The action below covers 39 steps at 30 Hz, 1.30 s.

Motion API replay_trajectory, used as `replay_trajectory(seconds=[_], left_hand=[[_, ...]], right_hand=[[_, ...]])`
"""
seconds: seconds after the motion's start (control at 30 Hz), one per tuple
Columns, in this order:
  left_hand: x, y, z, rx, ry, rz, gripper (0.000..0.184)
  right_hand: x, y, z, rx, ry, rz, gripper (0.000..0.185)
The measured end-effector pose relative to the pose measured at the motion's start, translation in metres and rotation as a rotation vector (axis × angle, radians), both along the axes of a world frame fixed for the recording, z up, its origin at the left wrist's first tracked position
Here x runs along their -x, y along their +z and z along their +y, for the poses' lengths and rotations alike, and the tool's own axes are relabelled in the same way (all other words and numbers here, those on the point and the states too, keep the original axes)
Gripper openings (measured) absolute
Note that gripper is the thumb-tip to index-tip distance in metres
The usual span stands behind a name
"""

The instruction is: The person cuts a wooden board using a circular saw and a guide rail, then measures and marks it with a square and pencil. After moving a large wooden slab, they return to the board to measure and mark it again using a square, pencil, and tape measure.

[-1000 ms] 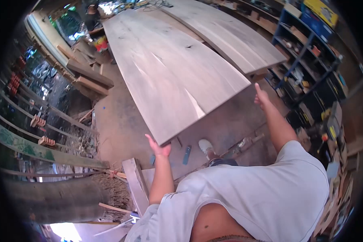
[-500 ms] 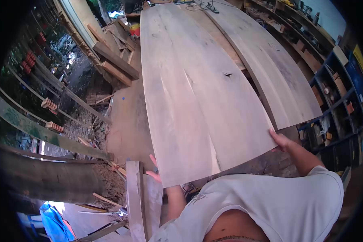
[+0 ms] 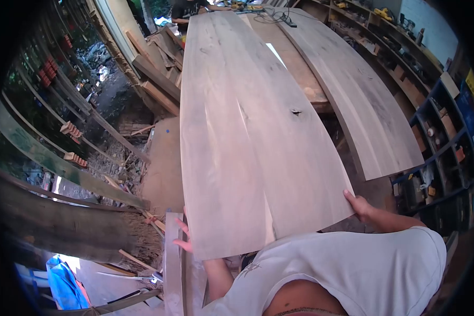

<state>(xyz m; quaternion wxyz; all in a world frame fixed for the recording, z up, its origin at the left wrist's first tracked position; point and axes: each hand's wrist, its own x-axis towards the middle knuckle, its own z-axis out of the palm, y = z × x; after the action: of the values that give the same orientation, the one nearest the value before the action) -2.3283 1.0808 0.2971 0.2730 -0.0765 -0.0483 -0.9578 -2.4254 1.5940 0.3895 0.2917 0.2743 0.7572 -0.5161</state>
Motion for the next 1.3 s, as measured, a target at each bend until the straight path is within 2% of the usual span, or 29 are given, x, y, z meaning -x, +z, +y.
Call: replay_trajectory(seconds=[0.03,0.1,0.27,0.33,0.4,0.43,0.47,0.53,0.6,0.77,0.83,0.9,1.0,1.07,1.13,1.27,1.3], left_hand=[[-0.004,0.012,-0.005,0.013,-0.001,-0.008,0.087],[-0.010,0.042,-0.013,0.024,0.023,0.151,0.087],[-0.033,0.103,-0.050,0.106,0.093,0.254,0.085],[-0.043,0.138,-0.064,0.126,0.126,0.269,0.085],[-0.049,0.177,-0.080,0.206,0.309,0.363,0.095],[-0.054,0.194,-0.089,0.208,0.299,0.362,0.095],[-0.061,0.212,-0.098,0.265,0.354,0.418,0.093],[-0.070,0.243,-0.114,0.331,0.403,0.498,0.090],[-0.080,0.267,-0.125,0.485,0.512,0.556,0.094],[-0.093,0.303,-0.141,0.677,0.629,0.617,0.097],[-0.096,0.314,-0.139,0.746,0.674,0.615,0.097],[-0.102,0.329,-0.134,0.982,0.631,0.643,0.092],[-0.110,0.356,-0.092,0.952,0.652,0.559,0.086],[-0.112,0.373,-0.063,0.969,0.644,0.593,0.088],[-0.114,0.393,-0.039,1.077,0.627,0.620,0.090],[-0.113,0.423,0.015,1.252,0.569,0.697,0.095],[-0.113,0.429,0.018,1.340,0.453,0.745,0.099]], right_hand=[[-0.003,-0.008,0.001,0.021,0.005,-0.030,0.092],[-0.013,-0.008,-0.013,0.026,-0.013,-0.012,0.092],[-0.033,0.005,-0.049,0.116,-0.031,0.032,0.090],[-0.041,0.015,-0.068,0.164,-0.002,0.046,0.085],[-0.048,0.023,-0.091,0.177,0.002,0.050,0.080],[-0.056,0.025,-0.103,0.191,0.012,0.044,0.076],[-0.066,0.023,-0.114,0.198,0.002,0.036,0.076],[-0.075,0.021,-0.141,0.371,0.020,0.075,0.071],[-0.089,0.025,-0.166,0.378,0.016,0.073,0.069],[-0.114,0.003,-0.212,0.455,0.021,0.013,0.075],[-0.119,-0.008,-0.219,0.478,0.025,-0.019,0.078],[-0.127,-0.015,-0.220,0.520,0.028,-0.029,0.078],[-0.142,-0.013,-0.216,0.567,0.005,-0.035,0.076],[-0.149,-0.012,-0.206,0.573,-0.012,-0.024,0.076],[-0.158,-0.015,-0.197,0.651,-0.021,-0.029,0.075],[-0.173,-0.016,-0.169,0.637,-0.076,-0.011,0.073],[-0.174,-0.030,-0.158,0.708,-0.031,-0.038,0.071]])
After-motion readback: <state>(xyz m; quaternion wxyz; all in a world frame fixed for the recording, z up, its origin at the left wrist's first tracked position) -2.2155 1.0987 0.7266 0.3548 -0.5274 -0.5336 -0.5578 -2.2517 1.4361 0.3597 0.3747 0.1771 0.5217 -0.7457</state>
